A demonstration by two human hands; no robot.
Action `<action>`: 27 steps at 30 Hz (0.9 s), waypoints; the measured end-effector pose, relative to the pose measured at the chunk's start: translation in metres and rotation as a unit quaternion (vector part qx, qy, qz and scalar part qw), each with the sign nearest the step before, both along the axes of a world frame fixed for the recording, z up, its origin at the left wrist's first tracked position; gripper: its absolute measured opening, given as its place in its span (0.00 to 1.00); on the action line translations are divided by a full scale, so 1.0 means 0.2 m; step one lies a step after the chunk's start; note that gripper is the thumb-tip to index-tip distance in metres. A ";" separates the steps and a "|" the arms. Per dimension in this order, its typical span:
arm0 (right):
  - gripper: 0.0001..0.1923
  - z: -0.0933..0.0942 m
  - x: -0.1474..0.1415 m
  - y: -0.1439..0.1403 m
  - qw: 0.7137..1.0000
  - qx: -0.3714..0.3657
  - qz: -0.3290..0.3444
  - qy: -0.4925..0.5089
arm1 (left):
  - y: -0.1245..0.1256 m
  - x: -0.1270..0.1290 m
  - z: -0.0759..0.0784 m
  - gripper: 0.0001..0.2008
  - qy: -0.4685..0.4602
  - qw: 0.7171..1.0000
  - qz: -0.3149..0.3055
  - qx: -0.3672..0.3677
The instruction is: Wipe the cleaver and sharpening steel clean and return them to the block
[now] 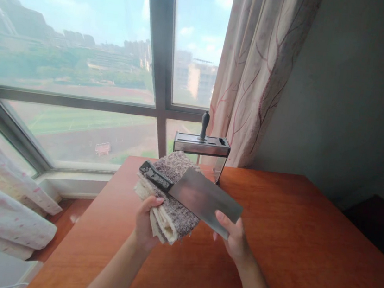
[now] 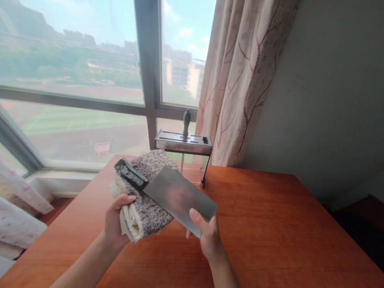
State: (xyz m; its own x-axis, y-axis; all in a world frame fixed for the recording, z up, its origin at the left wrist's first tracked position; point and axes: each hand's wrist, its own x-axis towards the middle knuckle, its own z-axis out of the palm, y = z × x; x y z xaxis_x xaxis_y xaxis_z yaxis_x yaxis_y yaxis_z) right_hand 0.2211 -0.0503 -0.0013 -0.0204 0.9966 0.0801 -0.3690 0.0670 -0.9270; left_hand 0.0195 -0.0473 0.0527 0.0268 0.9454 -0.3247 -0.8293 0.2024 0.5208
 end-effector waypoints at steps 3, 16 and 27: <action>0.11 0.01 -0.01 -0.01 1.000 0.006 0.013 -0.005 | 0.00 0.01 -0.02 0.18 -0.011 1.000 -0.025 0.006; 0.12 0.00 0.00 0.01 0.997 -0.048 -0.001 0.061 | 0.00 -0.02 -0.01 0.18 0.001 1.000 0.024 -0.004; 0.12 0.01 -0.01 0.00 0.999 -0.018 -0.010 0.036 | -0.02 0.03 -0.06 0.15 -0.005 0.997 -0.075 0.001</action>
